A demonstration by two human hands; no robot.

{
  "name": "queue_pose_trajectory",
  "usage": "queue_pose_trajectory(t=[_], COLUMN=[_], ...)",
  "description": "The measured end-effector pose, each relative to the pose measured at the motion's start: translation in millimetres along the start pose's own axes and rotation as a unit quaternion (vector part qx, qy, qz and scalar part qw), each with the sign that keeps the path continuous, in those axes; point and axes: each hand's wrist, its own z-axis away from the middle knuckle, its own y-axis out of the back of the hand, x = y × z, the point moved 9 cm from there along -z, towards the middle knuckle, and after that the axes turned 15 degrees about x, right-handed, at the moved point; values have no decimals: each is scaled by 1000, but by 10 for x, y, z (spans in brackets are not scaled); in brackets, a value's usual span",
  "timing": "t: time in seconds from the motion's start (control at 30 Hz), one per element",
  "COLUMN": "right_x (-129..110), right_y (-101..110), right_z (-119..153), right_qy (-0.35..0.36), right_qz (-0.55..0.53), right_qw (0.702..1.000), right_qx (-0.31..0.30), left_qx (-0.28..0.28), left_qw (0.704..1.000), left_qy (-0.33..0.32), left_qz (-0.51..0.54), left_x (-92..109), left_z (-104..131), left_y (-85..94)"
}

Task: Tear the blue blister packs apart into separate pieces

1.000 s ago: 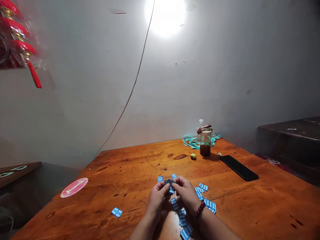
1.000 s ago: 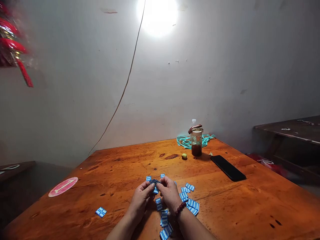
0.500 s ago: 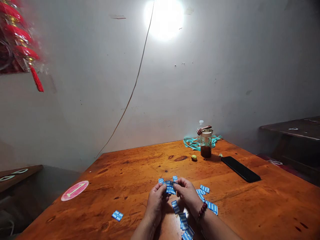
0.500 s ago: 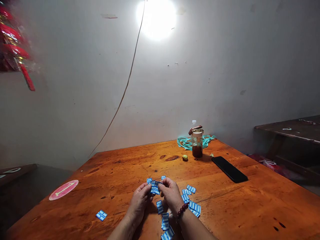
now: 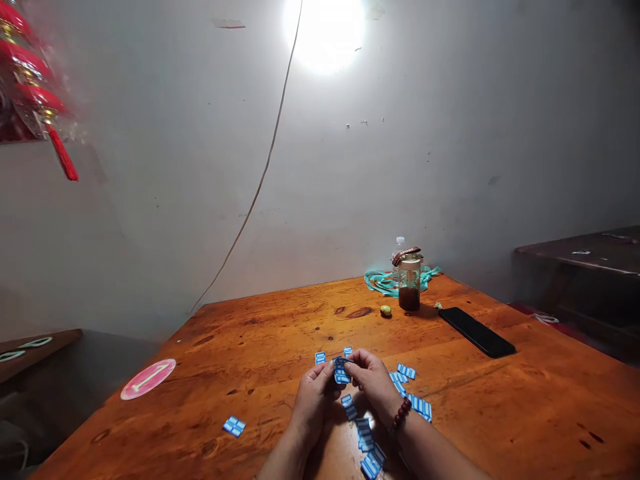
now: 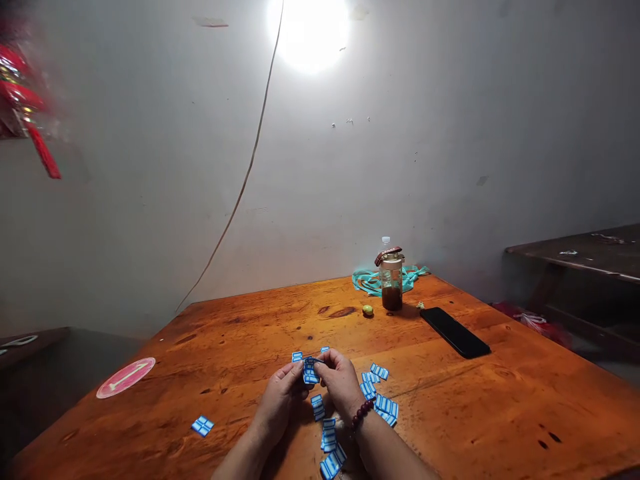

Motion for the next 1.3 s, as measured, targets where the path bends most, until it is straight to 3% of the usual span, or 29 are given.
queue_pose_trajectory(t=[0.43,0.63,0.83,0.97,1.07,1.2,1.3], right_x=[-90,-109,34,32,-99,-385,-432], right_y=[-106,-83,-173,-167,-120,-72,-66], right_z=[60,77,149,113,114,210,233], right_qy=[7,-33,-104,-51,40,206,229], right_qz=[-21,-75,-115,-70,6,134,145], right_qw=[997,995,984,993,998,969,962], right_qx=[-75,-53,-82,-78,-57,-20,-17], left_qx=[-32,-68,-100,-67,-60,-68,-60], left_qw=[997,989,979,981,981,983,984], left_qy=[71,129,172,176,177,162,155], left_qz=[21,31,32,48,47,57,58], left_x=[-56,-43,-131,-187,-230,-250,-245], left_z=[57,216,268,201,162,131,125], left_y=[-56,-154,-197,-126,-93,-85,-73])
